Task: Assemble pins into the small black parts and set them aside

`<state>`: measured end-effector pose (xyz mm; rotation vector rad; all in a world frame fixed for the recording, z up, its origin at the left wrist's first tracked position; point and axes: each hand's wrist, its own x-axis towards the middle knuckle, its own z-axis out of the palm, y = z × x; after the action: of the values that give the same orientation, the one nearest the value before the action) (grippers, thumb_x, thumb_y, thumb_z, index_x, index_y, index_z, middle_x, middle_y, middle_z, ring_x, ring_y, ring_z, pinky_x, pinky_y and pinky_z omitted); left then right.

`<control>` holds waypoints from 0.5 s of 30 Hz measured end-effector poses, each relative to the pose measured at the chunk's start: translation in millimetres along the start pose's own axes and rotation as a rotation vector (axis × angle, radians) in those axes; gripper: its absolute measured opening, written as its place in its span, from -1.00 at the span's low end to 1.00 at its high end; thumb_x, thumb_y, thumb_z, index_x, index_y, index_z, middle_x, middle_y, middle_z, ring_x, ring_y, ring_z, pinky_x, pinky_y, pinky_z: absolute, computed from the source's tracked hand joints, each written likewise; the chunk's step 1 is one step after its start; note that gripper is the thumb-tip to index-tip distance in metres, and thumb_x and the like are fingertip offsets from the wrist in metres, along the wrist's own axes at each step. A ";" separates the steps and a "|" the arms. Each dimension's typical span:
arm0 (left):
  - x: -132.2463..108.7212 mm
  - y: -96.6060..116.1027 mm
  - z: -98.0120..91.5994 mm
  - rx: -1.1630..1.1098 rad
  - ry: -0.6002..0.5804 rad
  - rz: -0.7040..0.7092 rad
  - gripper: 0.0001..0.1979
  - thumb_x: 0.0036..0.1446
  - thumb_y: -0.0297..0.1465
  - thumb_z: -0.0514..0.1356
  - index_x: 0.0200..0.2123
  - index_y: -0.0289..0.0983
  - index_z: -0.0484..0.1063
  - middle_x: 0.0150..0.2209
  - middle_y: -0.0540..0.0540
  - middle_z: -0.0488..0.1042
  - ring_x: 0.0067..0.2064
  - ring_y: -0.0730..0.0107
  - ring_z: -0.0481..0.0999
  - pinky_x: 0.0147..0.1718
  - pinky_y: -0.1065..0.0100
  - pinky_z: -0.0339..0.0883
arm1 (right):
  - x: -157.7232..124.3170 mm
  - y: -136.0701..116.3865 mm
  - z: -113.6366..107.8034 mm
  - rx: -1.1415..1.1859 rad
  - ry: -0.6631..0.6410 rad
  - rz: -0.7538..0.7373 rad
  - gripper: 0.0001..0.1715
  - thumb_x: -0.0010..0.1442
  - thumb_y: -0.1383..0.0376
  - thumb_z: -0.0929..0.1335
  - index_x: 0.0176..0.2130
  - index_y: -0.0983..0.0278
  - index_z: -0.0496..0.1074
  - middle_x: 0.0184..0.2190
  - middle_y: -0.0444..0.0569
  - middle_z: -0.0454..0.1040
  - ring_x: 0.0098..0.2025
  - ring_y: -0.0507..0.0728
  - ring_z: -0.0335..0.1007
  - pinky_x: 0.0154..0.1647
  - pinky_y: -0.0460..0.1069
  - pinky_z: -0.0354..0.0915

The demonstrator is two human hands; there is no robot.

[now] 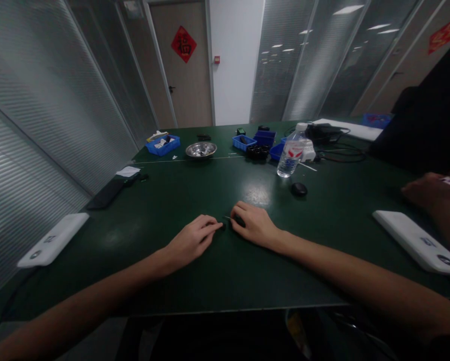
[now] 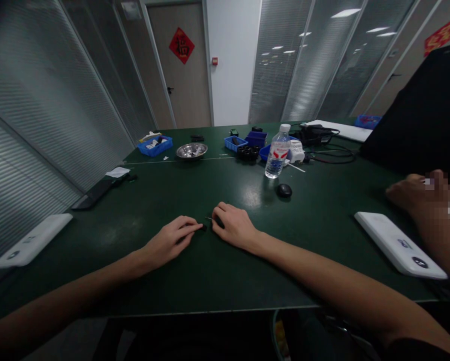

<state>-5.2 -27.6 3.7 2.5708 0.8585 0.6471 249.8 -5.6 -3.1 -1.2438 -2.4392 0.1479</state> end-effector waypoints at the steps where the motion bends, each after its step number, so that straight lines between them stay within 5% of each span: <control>1: -0.6 -2.0 -1.4 -0.036 0.018 -0.019 -0.60 0.39 -0.48 0.05 0.22 -0.15 0.40 0.11 -0.16 0.41 0.08 0.25 0.45 0.05 0.20 0.44 | 0.1 0.1 -0.2 0.002 -0.001 0.000 -0.88 0.34 0.24 0.33 -0.14 0.23 0.41 -0.16 -0.04 0.44 -0.19 0.10 0.38 -0.25 -0.03 0.23; 6: 3.4 -15.8 -7.7 -0.025 0.092 -0.123 -0.67 0.42 -0.38 0.07 0.18 -0.18 0.42 0.11 -0.15 0.44 0.13 0.22 0.43 0.14 0.15 0.37 | 1.5 1.0 0.0 0.005 -0.009 0.005 -0.88 0.35 0.25 0.32 -0.13 0.23 0.41 -0.16 -0.05 0.44 -0.19 0.09 0.38 -0.27 -0.03 0.21; 15: 3.9 -26.6 -9.1 0.165 -0.061 -0.146 -0.58 0.45 -0.21 0.03 0.27 -0.16 0.36 0.26 -0.15 0.35 0.29 0.11 0.29 0.25 0.00 0.19 | 1.7 -1.3 0.1 0.015 -0.011 0.005 -0.87 0.35 0.25 0.32 -0.12 0.23 0.41 -0.15 -0.04 0.44 -0.19 0.09 0.38 -0.26 -0.03 0.22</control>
<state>-19.7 -3.4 0.2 2.6243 1.1094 0.4705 247.9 -5.0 -2.3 -1.2452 -2.4402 0.1748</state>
